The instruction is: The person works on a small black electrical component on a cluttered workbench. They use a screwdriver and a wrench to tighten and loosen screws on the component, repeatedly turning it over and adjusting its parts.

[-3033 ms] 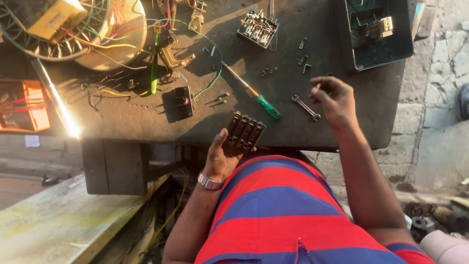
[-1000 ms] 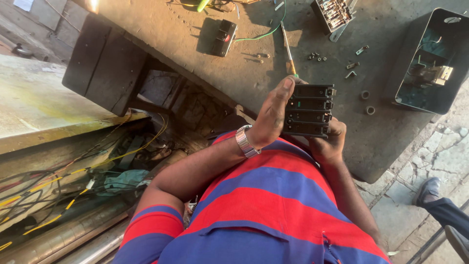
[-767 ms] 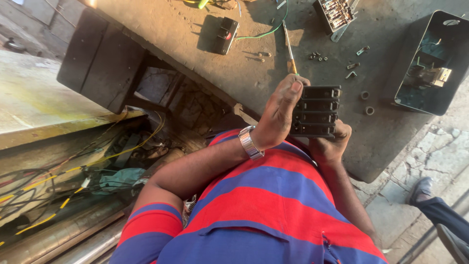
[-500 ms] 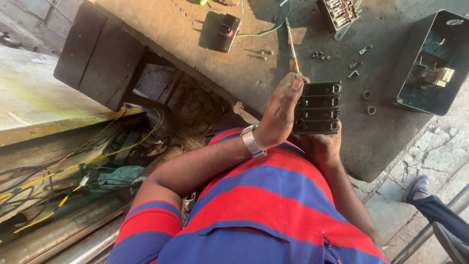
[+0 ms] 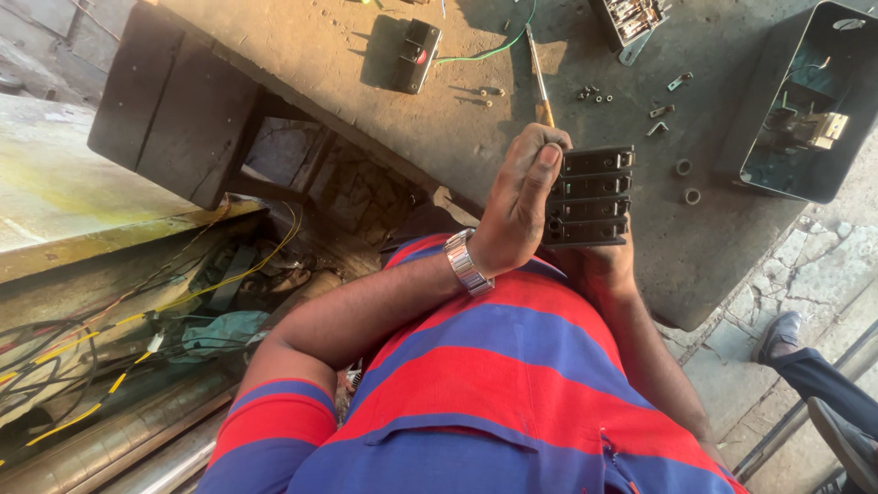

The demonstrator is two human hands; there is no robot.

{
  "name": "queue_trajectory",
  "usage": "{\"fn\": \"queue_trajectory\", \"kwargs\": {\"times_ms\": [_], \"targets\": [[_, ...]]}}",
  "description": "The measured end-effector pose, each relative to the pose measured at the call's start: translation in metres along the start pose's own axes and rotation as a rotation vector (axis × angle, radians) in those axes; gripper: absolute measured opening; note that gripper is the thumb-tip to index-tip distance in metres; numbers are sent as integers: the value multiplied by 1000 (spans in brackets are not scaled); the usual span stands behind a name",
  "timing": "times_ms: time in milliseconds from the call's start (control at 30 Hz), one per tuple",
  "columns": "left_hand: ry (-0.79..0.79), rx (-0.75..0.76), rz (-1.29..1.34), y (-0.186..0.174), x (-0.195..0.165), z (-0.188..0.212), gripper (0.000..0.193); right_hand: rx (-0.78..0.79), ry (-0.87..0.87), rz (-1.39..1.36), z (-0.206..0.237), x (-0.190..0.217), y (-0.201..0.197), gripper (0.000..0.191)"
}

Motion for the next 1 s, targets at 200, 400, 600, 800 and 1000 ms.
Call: {"fn": "queue_trajectory", "kwargs": {"times_ms": [200,400,600,800,1000], "targets": [[18,-15,-42,2,-1,0,34,31,-109,85,-3,0,-4,41],[42,-2,-94,3,0,-1,35,26,16,7,-3,2,-1,52],[-24,-9,1,4,2,1,34,41,68,-19,-4,10,9,53],[-84,-41,73,4,9,1,36,3,19,20,-1,6,6,47],[-107,-85,115,4,13,2,37,42,-114,61,-3,-5,-10,41]]}}
Point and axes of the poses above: each hand's wrist, its own z-axis away from the middle knuckle, its own y-axis out of the palm, x = y × z, the point moved 1 cm from there along -z, towards the middle knuckle, and after that the axes turned 14 degrees about z, right-handed, at the moved point
